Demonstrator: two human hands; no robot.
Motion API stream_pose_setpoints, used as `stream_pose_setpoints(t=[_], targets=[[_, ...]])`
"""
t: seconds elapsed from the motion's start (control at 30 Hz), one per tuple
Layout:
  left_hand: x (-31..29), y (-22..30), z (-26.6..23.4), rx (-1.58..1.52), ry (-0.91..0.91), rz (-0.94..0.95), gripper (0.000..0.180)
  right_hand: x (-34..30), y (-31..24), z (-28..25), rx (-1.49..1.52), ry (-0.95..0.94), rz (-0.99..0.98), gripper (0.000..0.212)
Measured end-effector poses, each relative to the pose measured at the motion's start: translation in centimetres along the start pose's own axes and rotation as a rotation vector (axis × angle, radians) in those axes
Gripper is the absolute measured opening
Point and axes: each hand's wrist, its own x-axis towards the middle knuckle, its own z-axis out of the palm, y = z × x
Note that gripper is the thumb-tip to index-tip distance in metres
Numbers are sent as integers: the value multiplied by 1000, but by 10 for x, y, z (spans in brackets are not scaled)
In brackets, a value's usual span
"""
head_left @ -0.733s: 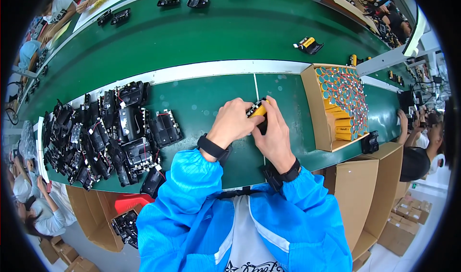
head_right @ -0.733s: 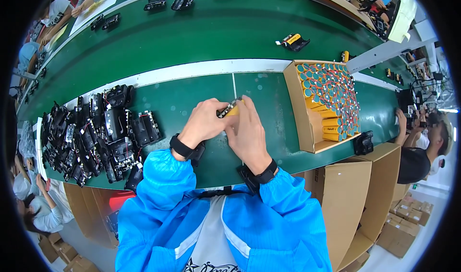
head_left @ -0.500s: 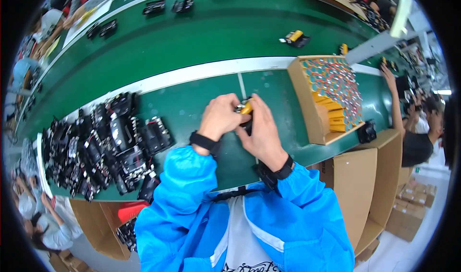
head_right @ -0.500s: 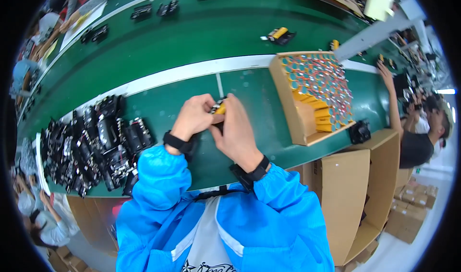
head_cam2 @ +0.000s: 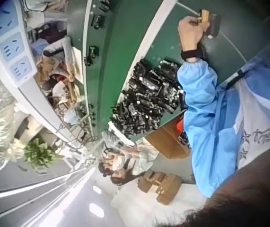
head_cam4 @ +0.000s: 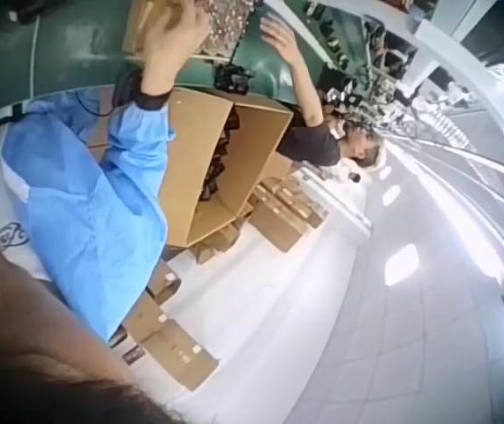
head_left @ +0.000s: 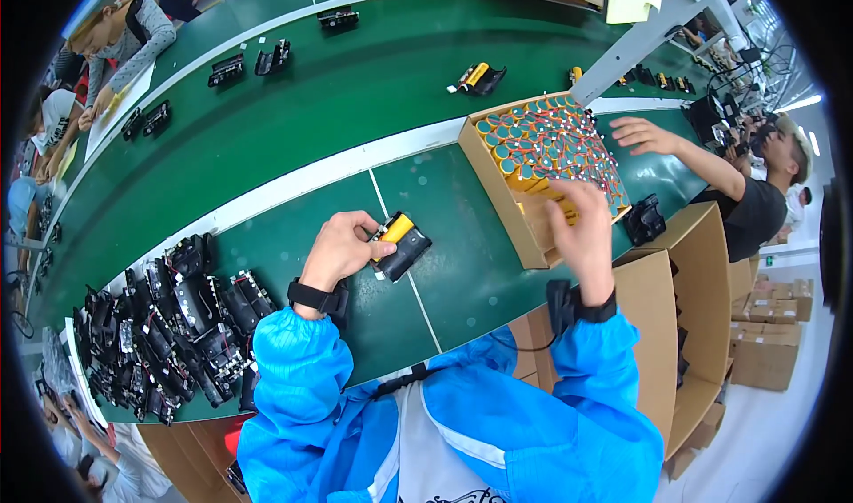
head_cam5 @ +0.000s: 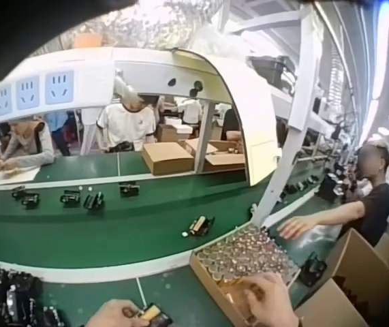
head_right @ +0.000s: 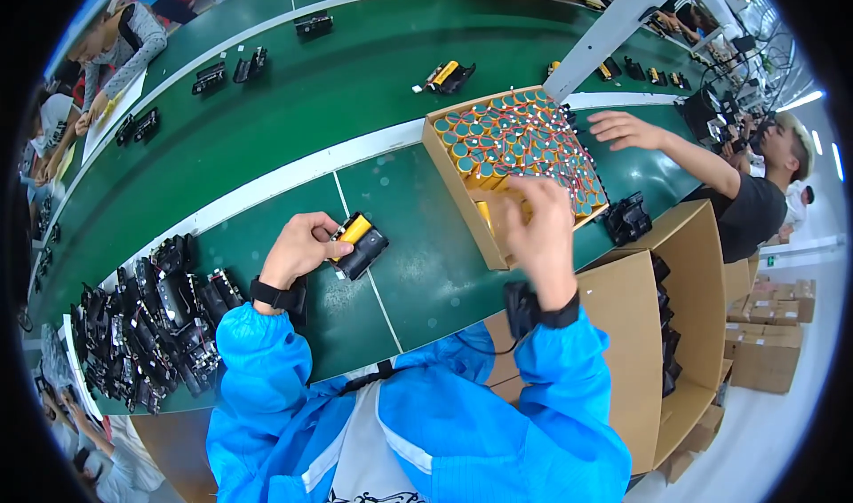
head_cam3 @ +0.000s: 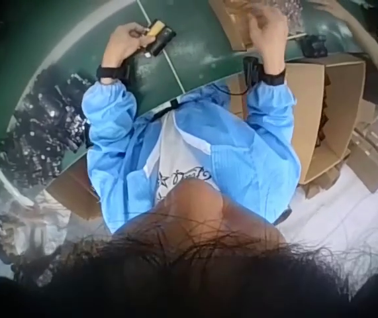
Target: Assembling small electronic components into plastic housings on a factory production line.
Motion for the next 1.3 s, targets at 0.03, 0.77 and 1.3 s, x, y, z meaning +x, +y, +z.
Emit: stream_pose_setpoints(t=[0.03,0.77,1.3], targets=[[-5,3,-6,6,3,2,38,9,8,-1,-101,21,39,21],[205,22,-146,375,251,-120,62,25,27,2,1033,294,326,16],[236,46,-201,412,546,-38,77,7,31,-8,1048,209,412,24]])
